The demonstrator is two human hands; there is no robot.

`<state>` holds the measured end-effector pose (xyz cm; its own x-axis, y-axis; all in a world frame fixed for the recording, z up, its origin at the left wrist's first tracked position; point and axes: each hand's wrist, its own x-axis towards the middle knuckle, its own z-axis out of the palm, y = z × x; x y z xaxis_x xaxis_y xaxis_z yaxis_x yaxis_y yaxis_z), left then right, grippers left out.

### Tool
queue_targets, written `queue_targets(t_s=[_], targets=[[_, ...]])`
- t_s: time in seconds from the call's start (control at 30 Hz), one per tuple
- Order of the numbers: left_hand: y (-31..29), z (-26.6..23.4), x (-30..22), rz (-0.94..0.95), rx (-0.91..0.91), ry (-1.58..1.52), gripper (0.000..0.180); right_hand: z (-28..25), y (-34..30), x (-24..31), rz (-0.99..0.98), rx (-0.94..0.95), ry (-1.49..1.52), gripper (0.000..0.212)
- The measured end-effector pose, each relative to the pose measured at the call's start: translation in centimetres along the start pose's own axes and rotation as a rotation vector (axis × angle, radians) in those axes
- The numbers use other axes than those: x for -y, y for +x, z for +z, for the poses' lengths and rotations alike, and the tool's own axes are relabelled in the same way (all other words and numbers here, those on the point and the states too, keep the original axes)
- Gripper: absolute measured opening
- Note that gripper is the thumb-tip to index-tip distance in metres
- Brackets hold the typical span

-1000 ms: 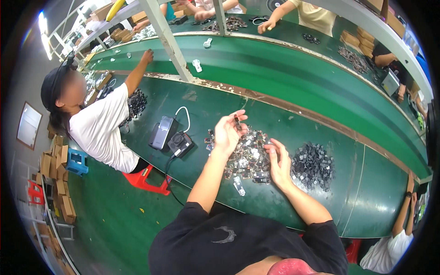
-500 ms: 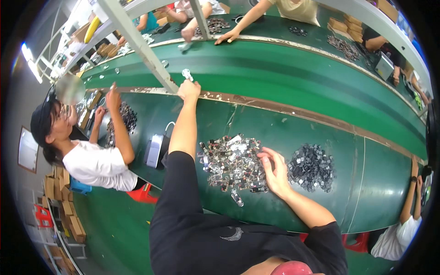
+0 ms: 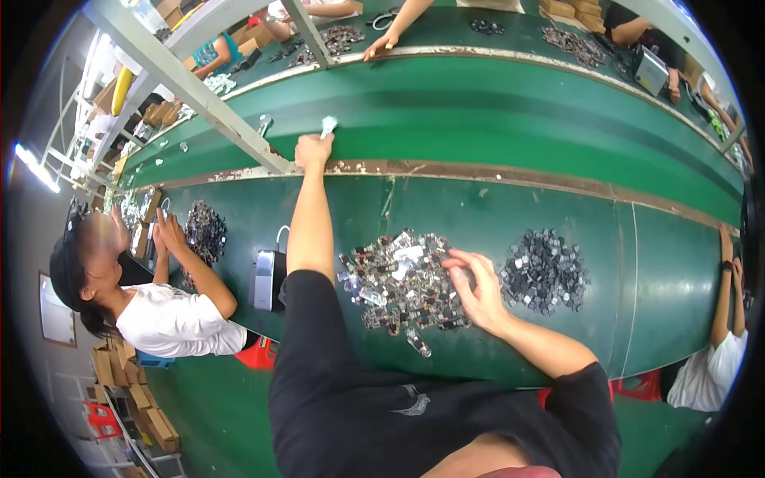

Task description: Assemble small electronic components including PCBs and small fans into plastic housings and place them on the conveyor belt.

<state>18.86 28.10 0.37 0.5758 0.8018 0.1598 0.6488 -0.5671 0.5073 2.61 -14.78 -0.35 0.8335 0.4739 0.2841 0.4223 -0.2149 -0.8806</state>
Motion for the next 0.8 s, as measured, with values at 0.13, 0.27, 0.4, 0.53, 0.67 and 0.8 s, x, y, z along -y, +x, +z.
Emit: queue_targets(t_s=[0.13,0.27,0.4,0.53,0.67,0.8], targets=[[-7.0,-2.2,-3.6,0.247,0.3,-0.345,0.04,-0.4,0.1,0.4,-0.038,-0.043,-0.004,0.029],[-18.3,-7.8,-6.6,0.517,0.629,-0.516,0.03,-3.2,2.0,2.4,-0.308,-0.222,-0.157,0.03],[-26.1,-10.7,-6.9,0.614,0.823,-0.529,0.028,-6.1,4.6,4.6,-0.454,-0.168,-0.402,0.035],[-29.3,-11.6,-7.1,0.542,0.838,-0.636,0.03,-7.6,4.4,3.3,-0.422,0.056,-0.281,0.017],[-30.2,-9.8,-6.1,0.585,0.85,-0.688,0.031,-8.9,3.8,3.2,-0.187,0.214,0.138,0.013],[-31.1,-9.2,-6.1,0.418,0.999,-0.974,0.047,-10.1,3.8,2.3,0.07,0.136,0.502,0.015]])
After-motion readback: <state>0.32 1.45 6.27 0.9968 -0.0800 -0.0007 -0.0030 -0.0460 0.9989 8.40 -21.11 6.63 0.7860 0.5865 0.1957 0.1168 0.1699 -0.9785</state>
